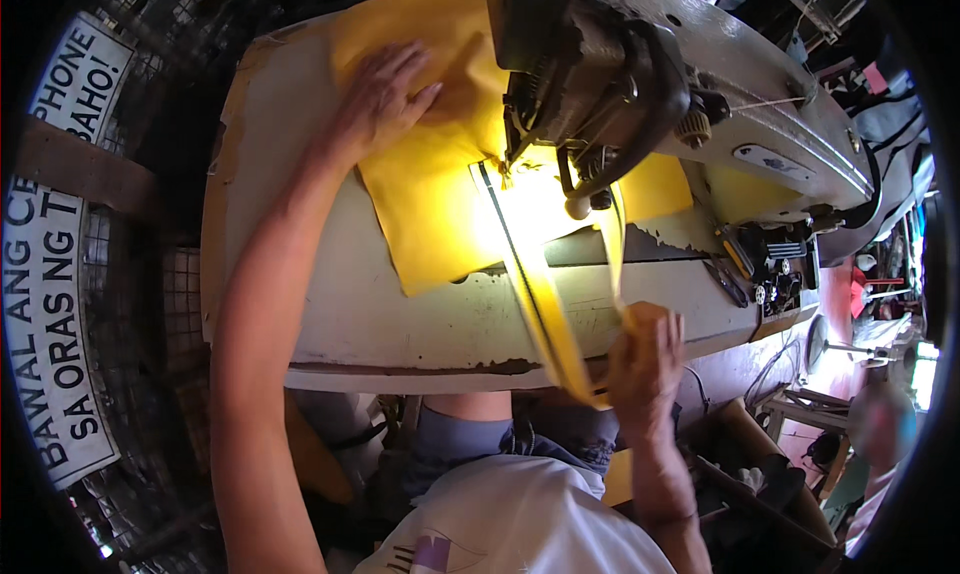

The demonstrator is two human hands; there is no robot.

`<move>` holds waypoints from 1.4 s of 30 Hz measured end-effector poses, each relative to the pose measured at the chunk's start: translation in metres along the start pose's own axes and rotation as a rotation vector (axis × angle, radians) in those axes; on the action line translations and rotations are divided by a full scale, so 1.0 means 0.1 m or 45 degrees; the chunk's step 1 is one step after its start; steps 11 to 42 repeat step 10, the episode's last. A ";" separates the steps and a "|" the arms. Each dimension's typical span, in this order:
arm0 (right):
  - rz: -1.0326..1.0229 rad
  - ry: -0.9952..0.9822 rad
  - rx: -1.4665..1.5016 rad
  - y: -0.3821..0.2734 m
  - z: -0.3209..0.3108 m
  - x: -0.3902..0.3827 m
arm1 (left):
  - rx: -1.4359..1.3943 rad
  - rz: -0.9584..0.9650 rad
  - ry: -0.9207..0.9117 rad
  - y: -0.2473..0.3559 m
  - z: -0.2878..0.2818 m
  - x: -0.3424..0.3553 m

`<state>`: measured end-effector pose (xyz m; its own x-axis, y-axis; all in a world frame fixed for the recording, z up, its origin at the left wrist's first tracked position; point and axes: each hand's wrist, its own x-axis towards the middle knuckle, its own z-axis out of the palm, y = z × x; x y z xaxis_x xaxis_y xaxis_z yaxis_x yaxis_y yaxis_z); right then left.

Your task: Sewing a yellow tote bag and attaching black-and-yellow handles using an industrial sewing machine.

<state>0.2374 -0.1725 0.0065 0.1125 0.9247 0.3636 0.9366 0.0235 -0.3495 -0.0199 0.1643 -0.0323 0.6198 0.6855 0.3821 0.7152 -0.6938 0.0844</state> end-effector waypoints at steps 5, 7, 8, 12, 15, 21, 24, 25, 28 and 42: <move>-0.147 0.081 -0.138 0.64 -0.28 0.95 | 0.321 -0.405 -0.118 0.59 -0.61 -1.11; -0.286 -0.029 -0.370 0.78 -0.17 1.36 | 0.356 -0.504 -0.229 0.95 -0.85 -1.47; -0.324 0.003 -0.365 0.79 -0.16 1.41 | 0.370 -0.594 -0.320 1.10 -0.94 -1.59; -0.277 -0.219 -0.365 0.79 -0.14 1.47 | 0.422 -0.660 -0.411 1.29 -1.03 -1.77; -0.277 -0.219 -0.365 0.79 -0.14 1.47 | 0.422 -0.660 -0.411 1.29 -1.03 -1.77; -0.277 -0.219 -0.365 0.79 -0.14 1.47 | 0.422 -0.660 -0.411 1.29 -1.03 -1.77; -0.277 -0.219 -0.365 0.79 -0.14 1.47 | 0.422 -0.660 -0.411 1.29 -1.03 -1.77; -0.277 -0.219 -0.365 0.79 -0.14 1.47 | 0.422 -0.660 -0.411 1.29 -1.03 -1.77; -0.277 -0.219 -0.365 0.79 -0.14 1.47 | 0.422 -0.660 -0.411 1.29 -1.03 -1.77; -0.277 -0.219 -0.365 0.79 -0.14 1.47 | 0.422 -0.660 -0.411 1.29 -1.03 -1.77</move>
